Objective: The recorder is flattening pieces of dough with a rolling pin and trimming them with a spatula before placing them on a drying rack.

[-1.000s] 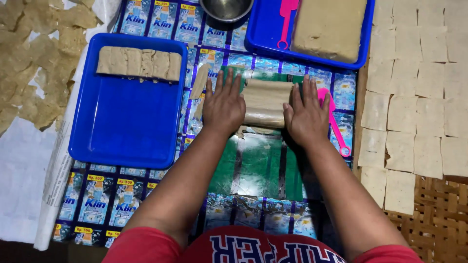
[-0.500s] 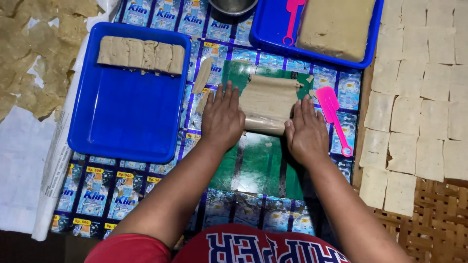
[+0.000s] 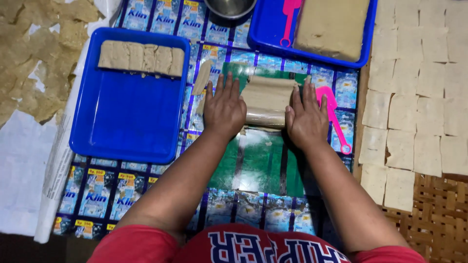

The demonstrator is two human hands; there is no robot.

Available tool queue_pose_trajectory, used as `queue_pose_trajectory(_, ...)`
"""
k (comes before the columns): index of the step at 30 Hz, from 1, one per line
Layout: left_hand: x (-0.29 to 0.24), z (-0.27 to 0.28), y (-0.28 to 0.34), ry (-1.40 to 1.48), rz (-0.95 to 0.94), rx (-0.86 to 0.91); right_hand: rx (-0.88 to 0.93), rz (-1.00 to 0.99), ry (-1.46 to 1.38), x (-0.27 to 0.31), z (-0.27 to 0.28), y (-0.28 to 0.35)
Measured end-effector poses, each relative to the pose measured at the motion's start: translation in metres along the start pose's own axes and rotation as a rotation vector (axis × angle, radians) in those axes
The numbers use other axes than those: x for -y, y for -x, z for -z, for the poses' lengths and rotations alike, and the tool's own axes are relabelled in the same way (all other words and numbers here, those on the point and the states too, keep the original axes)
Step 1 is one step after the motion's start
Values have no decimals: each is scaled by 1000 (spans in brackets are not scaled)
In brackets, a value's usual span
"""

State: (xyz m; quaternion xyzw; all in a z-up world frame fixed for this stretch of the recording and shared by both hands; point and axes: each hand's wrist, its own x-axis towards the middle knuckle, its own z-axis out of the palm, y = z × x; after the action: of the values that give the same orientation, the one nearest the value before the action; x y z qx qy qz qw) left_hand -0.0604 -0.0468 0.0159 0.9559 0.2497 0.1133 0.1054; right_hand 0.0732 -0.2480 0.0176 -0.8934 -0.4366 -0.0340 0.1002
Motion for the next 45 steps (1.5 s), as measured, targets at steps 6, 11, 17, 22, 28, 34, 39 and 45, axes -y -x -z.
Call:
queue_pose_trajectory(6,3,29,38,188,-100,-19,-53,150,91,-29,-41,53)
queue_pose_trajectory(11,13,19,97,386,-82,-256,-135,-105,-127,-22,-27,57)
queue_pose_trajectory(17,21,-13,92,388,-204,-55,-283,-413,-486,-21,-9,60)
queue_pose_trajectory(22,30,-31,70,269,-304,-122,-252,-441,-454,-22,1,74)
queue_pose_trajectory(28,18,-38,40,531,-256,-2,-240,-475,-469,-13,12,80)
queue_pose_trajectory(34,7,-54,48,429,-289,-94,-262,-465,-465,-20,7,84)
queue_pose_trajectory(39,17,-35,59,572,-202,-124,-256,-90,-212,-29,24,72)
queue_pose_trajectory(45,8,52,38,272,-153,-462,-82,175,9,-11,22,49)
